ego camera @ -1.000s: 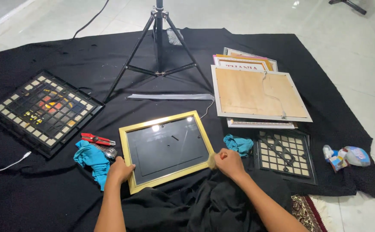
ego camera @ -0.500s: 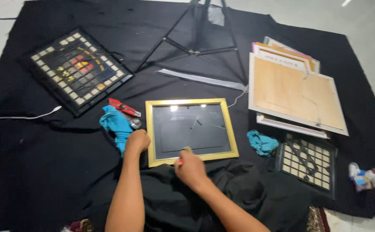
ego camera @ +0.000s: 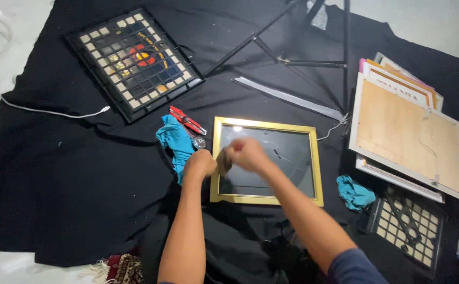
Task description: Cleaning and dusting picture frames and their components using a brush and a cloth
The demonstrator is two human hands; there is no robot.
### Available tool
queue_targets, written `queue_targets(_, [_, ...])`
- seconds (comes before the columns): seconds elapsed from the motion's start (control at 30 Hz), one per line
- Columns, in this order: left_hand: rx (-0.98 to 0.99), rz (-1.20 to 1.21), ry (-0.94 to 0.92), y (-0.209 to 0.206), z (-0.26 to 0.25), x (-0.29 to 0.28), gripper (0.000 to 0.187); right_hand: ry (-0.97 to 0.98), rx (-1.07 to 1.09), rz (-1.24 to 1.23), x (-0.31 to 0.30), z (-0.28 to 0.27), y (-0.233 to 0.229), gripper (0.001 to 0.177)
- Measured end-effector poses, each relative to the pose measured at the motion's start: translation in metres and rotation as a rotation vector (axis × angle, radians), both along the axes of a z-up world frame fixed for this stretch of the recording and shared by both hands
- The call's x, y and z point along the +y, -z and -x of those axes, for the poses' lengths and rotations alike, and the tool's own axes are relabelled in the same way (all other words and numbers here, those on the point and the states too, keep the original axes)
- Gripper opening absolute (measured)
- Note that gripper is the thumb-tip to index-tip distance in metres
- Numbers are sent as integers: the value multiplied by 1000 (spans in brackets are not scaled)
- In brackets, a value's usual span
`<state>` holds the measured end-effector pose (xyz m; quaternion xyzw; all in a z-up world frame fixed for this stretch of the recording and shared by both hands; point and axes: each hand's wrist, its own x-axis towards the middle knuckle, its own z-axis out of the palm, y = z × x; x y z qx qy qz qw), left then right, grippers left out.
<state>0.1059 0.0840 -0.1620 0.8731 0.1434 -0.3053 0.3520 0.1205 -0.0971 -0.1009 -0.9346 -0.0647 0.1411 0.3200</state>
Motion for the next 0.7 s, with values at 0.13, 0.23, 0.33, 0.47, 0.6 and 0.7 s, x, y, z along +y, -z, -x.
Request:
queue_targets(0.13, [-21,31,-22,-27,6,5,46,48,-55,4,16,-57,-18,24])
queue_targets(0.23, [-3,21,-12,-65,12,3,49,143,-162,-4,19,-88,-4,19])
queue_targets(0.33, [73,-14,79,-81,21,-4,52,278,-97,-332,6,-90,20,20])
queue_targets(0.47, [101,-36,165,-36,21,-13,75,349,-171,-521,-56,-71,19,18])
queue_targets(0.6, [55,-69,143,-27,22,-17,71,504,-266,-325,-149,-51,6,20])
queue_targets(0.7, [60,-98,139,-21,22,-21,67,599,-389,68,-249,-56,59,20])
